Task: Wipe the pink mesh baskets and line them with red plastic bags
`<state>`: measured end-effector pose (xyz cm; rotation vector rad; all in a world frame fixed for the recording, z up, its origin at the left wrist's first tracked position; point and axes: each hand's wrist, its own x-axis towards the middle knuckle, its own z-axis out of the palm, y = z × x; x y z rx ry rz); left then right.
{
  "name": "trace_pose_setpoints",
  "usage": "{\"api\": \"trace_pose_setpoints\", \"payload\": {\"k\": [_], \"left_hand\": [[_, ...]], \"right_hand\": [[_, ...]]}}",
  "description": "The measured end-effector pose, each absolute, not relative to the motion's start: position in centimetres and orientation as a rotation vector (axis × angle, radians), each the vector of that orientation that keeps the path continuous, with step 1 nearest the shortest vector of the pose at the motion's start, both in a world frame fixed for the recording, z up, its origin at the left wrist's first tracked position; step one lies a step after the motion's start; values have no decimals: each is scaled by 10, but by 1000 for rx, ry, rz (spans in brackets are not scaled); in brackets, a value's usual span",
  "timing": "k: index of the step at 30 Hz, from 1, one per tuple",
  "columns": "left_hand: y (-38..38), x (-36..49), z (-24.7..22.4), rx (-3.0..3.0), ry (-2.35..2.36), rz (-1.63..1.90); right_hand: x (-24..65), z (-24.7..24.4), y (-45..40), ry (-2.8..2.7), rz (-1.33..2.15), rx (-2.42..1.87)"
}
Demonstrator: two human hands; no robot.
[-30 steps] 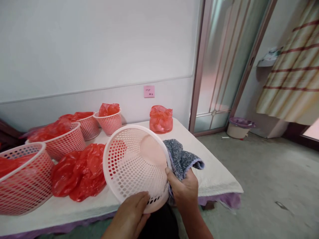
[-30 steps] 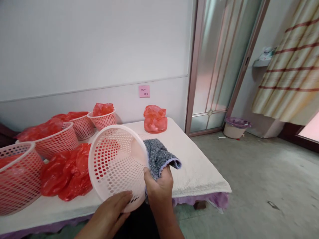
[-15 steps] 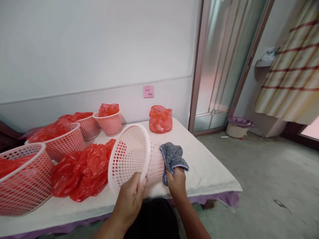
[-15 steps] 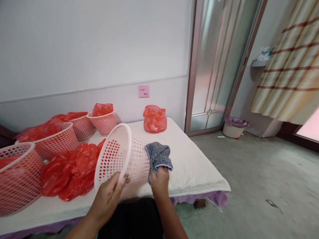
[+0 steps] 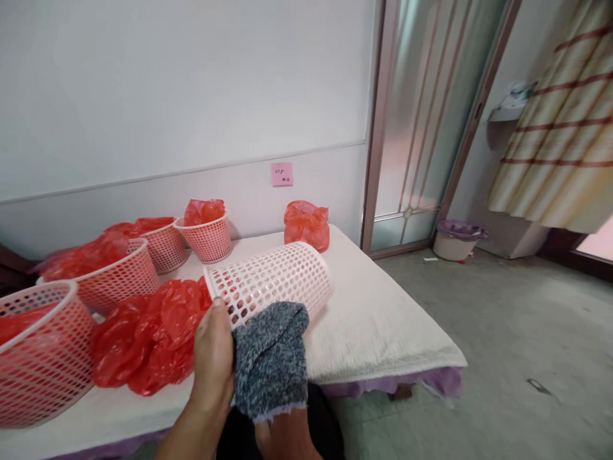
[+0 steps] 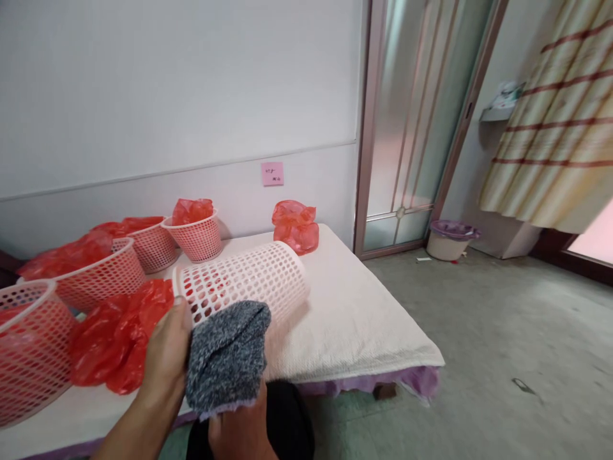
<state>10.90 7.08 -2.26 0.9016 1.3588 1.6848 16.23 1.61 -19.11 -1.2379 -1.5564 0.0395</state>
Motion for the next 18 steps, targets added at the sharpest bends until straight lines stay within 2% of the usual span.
{"api": "trace_pose_setpoints", "payload": {"k": [4, 9, 14, 18], "left_hand": [[75, 93, -15, 583, 1082, 1700], [68, 67, -15, 411, 1085, 1629], [57, 54, -20, 417, 1093, 1501], [52, 44, -27, 576, 1164, 1452]], "right_hand": [[183, -213, 26, -1459, 229, -1291], [234, -195, 55, -779, 498, -1423], [240, -180, 58, -273, 1199, -983], [242, -192, 50, -297, 1322, -792]]}}
